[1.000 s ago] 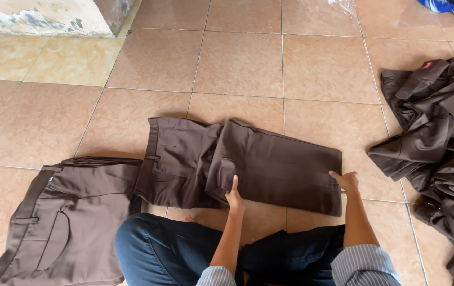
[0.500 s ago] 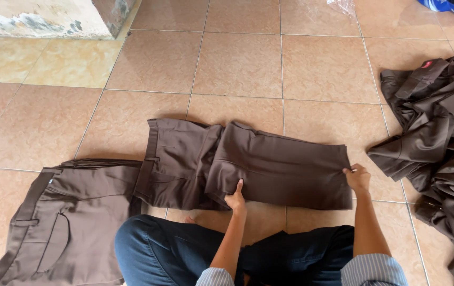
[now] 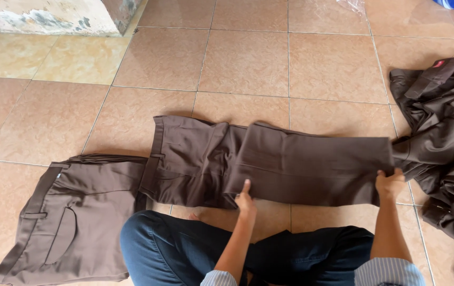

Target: Folding brown trousers on the floor in a sewing factory environment.

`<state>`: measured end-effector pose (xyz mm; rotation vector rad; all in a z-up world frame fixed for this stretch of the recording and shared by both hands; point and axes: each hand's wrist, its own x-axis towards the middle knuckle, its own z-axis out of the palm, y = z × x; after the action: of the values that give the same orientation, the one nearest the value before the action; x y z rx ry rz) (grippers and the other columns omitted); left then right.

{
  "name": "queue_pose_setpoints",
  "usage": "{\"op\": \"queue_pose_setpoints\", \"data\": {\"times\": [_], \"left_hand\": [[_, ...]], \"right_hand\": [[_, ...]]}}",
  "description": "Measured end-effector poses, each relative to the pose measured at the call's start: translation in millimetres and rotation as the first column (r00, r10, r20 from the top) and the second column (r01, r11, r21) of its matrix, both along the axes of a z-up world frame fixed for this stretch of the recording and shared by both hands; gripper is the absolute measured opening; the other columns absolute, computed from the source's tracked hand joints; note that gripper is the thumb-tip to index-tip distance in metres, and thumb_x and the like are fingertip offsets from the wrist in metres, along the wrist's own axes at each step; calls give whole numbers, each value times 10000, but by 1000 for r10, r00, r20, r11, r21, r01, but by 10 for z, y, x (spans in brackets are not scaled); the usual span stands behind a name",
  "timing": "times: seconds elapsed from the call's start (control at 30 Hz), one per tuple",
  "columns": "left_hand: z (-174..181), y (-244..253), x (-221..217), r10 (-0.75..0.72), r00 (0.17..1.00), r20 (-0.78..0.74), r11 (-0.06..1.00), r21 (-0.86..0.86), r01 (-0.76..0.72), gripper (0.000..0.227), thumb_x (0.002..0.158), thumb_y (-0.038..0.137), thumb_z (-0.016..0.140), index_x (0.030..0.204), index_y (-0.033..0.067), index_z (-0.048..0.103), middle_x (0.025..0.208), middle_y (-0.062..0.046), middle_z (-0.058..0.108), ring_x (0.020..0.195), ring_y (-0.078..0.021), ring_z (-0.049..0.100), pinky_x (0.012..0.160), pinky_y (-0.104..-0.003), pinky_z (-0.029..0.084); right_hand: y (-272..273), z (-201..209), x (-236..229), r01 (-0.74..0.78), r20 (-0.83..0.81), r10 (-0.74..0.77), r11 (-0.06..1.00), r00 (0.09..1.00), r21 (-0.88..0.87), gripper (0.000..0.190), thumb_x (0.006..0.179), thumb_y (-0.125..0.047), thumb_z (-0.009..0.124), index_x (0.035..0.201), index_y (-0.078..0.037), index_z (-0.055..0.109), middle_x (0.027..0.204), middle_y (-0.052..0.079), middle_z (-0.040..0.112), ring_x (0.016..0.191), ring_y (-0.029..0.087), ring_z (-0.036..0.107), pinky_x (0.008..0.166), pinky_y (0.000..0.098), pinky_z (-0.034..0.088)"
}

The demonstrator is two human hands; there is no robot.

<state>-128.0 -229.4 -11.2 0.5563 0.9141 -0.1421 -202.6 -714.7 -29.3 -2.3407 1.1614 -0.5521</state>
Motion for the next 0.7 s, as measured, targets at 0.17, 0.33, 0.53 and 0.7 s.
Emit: {"op": "queue_pose_setpoints", "data": {"times": [0.17, 0.33, 0.53, 0.7], "left_hand": [[513, -538, -382, -431, 896, -111, 901, -2, 433, 768, 742, 190, 884, 1408, 66, 521, 1388, -92, 643, 1280, -255, 623, 1187, -423, 436], [383, -698, -746, -217, 973, -85, 976, -49, 213, 517, 891, 198, 758, 1300, -33, 542, 1241, -180, 619, 1082, -301, 677, 1019, -429, 595], [144, -383, -769, -90, 993, -77, 996, 13, 91, 475, 929, 189, 722, 1318, -27, 557, 1176, -156, 539, 1112, -235, 538, 1093, -455, 517], [-87, -276, -753, -56, 997, -57, 997, -48, 53, 274, 938, 152, 745, 1098, -27, 614, 991, -109, 587, 934, -194, 597, 1084, -400, 536]], "right_hand": [[399, 727, 228, 43, -270, -110, 969, 957, -241, 836, 841, -314, 857, 1367, 145, 397, 1301, 355, 419, 1199, 497, 398, 999, 586, 344], [1308, 1005, 620, -397, -288, 426, 905, 858, 155, 249, 989, -313, 682, 1141, -133, 764, 1018, 43, 796, 849, 222, 773, 785, 345, 606], [2249, 926, 1256, -549, -217, 605, 792, 766, 266, 160, 956, -234, 651, 1079, -224, 752, 1094, -54, 781, 1036, 180, 741, 866, 351, 580], [2662, 606, 1892, -589, -138, 631, 767, 763, 254, 212, 991, -309, 615, 1123, -166, 699, 1187, 17, 746, 1071, 216, 734, 850, 385, 584]]}}
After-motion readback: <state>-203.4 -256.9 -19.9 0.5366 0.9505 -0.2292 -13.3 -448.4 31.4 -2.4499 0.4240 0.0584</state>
